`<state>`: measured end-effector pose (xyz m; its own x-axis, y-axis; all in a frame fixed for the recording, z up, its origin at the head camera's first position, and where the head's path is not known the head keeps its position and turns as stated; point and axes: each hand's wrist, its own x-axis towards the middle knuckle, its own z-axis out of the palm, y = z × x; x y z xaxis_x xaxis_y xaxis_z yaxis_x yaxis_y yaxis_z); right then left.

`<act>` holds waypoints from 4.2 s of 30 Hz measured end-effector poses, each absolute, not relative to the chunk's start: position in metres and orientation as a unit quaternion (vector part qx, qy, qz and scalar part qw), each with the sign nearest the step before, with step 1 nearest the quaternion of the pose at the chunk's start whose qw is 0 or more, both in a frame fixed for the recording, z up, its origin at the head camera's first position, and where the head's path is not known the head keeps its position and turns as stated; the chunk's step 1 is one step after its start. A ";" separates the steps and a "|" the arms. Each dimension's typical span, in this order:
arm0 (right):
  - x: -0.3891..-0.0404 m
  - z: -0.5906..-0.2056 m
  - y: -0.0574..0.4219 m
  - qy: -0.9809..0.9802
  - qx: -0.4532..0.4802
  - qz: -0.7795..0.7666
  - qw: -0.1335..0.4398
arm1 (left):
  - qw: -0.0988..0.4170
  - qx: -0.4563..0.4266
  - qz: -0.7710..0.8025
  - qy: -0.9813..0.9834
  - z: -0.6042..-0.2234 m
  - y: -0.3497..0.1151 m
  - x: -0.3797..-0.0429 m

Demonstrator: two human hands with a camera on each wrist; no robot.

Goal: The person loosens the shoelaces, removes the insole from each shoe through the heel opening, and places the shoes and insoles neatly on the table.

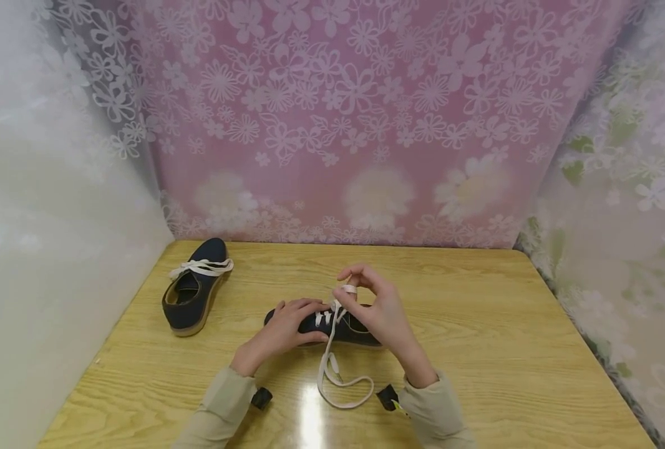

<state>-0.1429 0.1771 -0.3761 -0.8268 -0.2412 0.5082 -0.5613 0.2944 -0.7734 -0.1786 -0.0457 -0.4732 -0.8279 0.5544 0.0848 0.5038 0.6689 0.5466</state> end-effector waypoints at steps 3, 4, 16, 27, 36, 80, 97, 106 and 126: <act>-0.147 -0.378 0.179 -0.849 0.260 0.412 0.204 | 0.042 0.290 0.281 0.914 -0.474 -0.046 -0.180; -0.150 -0.379 0.180 -0.867 0.263 0.359 0.223 | 0.043 0.289 0.278 0.915 -0.474 -0.046 -0.181; -0.163 -0.404 0.177 -0.933 0.281 0.136 0.180 | 0.037 0.296 0.278 0.913 -0.473 -0.047 -0.180; -0.166 -0.421 0.164 -0.915 0.274 0.131 0.267 | 0.030 0.298 0.284 0.911 -0.472 -0.046 -0.179; -0.165 -0.397 0.176 -0.832 0.241 0.316 0.387 | 0.039 0.287 0.274 0.917 -0.474 -0.046 -0.179; -0.169 -0.407 0.187 -0.911 0.345 0.197 0.111 | 0.033 0.293 0.278 0.914 -0.472 -0.047 -0.177; -0.174 -0.421 0.172 -0.909 0.314 0.189 0.198 | 0.034 0.299 0.284 0.910 -0.472 -0.047 -0.178; -0.181 -0.427 0.178 -0.924 0.189 0.213 0.254 | 0.036 0.296 0.288 0.910 -0.476 -0.047 -0.179; -0.174 -0.422 0.174 -0.878 0.441 0.125 0.133 | 0.031 0.301 0.284 0.910 -0.476 -0.048 -0.179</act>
<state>-0.1738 0.1737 -0.4218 -0.5748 -0.7424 0.3442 -0.8090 0.5788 -0.1028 -0.1793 -0.0481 -0.4757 -0.8174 0.5646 0.1143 0.5294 0.6580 0.5355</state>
